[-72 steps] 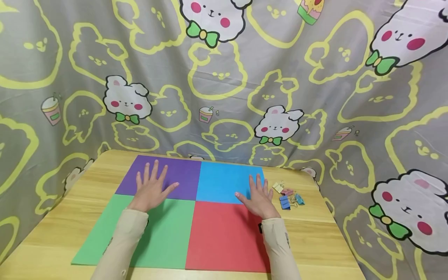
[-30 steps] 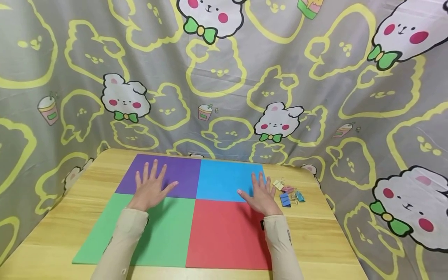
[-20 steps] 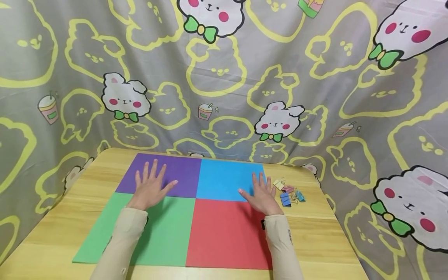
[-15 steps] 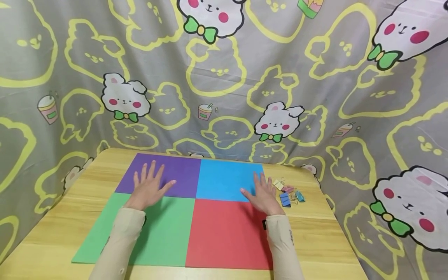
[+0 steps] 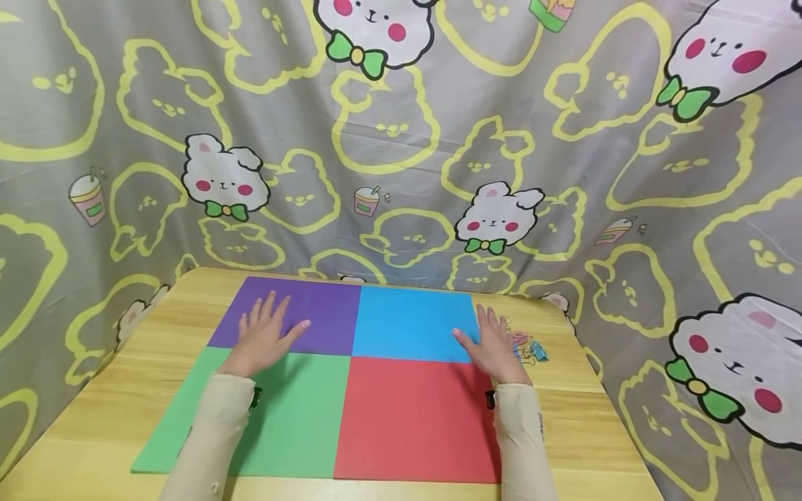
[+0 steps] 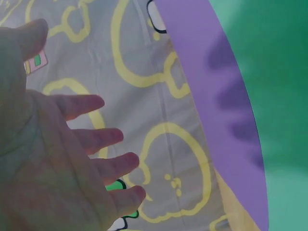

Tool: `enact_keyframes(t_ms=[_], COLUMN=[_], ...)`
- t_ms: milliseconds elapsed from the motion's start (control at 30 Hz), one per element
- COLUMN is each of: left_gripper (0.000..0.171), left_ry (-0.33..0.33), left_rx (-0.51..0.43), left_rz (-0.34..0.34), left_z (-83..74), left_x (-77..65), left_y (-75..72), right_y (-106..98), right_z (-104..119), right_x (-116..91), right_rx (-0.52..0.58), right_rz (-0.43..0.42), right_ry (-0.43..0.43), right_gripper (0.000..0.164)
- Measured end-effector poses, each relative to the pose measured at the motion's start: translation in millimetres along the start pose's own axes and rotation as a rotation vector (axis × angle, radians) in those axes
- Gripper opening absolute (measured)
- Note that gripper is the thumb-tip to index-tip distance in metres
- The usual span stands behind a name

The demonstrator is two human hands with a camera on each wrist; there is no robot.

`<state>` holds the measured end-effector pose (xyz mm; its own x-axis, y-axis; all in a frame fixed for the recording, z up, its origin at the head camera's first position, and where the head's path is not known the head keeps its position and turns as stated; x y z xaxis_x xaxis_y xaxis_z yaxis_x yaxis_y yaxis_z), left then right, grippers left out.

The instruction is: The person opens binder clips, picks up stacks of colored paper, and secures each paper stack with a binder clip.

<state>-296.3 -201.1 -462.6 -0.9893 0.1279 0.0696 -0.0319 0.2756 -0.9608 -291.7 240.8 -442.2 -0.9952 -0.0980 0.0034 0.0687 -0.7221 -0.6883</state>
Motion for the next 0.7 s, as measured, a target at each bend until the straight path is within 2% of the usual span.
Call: enact_keyframes(t_ms=[133,233,333,500,700], left_gripper=[0.090,0.091,0.091,0.087,0.084], left_ry=[-0.027,-0.051,-0.071,-0.089,-0.137], left_rx=[-0.021,-0.054,-0.070,-0.045,-0.008], left_rz=[-0.023,-0.008,0.010,0.019,0.076], left_z=[13.0,23.9,36.3,57.8,78.4], left_x=[-0.7,-0.9,-0.9,-0.3,0.2], left_y=[-3.6,-7.4,-11.8,-16.1,-18.0], right_y=[-11.3,-21.0,-31.7,-48.4,-58.6], right_z=[-6.6,-13.4,-20.4,-31.8,-47.9], right_x=[-1.5,-3.6,-6.2,-12.4,-18.3], right_rx=[0.047,0.097,0.129,0.195,0.228], right_rz=[-0.012,-0.020,-0.067,-0.148,-0.232], right_ry=[0.007,0.033,0.058,0.096,0.127], right_gripper=[0.088,0.087,0.084,0.080,0.076])
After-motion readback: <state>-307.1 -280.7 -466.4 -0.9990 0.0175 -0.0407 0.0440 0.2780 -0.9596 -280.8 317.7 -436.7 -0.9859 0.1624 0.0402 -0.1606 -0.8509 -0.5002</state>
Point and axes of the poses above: each hand's wrist, its own x-axis towards the middle knuckle, its own y-axis out of the palm, z = x × y, the point moved 4 cm from there along x, towards the middle knuckle, and after that the axes turned 15 degrees about x, right-handed, at the moved point
